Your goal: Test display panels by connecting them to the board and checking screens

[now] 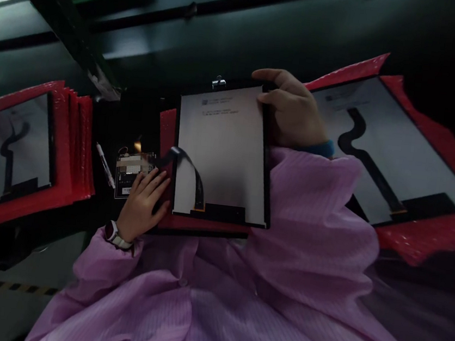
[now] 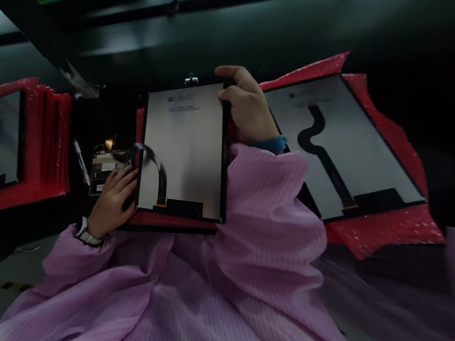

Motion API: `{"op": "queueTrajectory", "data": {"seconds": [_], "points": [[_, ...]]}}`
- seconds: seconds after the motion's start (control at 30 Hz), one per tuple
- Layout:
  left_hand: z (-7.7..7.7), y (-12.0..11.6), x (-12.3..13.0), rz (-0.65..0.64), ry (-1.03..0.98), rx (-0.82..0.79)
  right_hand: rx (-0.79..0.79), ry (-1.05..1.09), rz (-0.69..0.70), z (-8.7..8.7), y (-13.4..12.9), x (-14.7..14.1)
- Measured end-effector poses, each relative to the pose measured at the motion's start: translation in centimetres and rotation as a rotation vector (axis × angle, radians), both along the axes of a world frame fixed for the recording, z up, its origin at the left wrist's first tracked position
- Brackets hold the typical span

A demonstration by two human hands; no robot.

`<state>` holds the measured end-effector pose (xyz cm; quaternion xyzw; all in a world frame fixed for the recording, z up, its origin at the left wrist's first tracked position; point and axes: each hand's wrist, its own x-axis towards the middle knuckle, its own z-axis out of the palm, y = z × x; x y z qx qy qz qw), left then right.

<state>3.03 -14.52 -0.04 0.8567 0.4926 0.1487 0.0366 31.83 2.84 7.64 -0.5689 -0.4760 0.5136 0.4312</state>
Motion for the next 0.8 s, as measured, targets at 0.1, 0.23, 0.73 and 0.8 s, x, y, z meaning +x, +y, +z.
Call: {"op": "queueTrajectory", "data": {"seconds": [0.1, 0.23, 0.73, 0.8], "points": [[-0.1, 0.0, 0.0, 0.024, -0.028, -0.020, 0.043, -0.015, 0.030, -0.1, -0.3, -0.2], [-0.2, 0.0, 0.0, 0.023, -0.124, -0.058, 0.044, -0.063, 0.084, -1.4, -0.3, -1.5], [0.0, -0.7, 0.2, -0.029, -0.043, 0.041, 0.336, -0.905, -0.022, -4.0, -2.2, -3.8], [1.0, -0.9, 0.1, -0.084, -0.061, 0.112, 0.481, -0.759, 0.191, -3.4, -2.9, -4.8]]}}
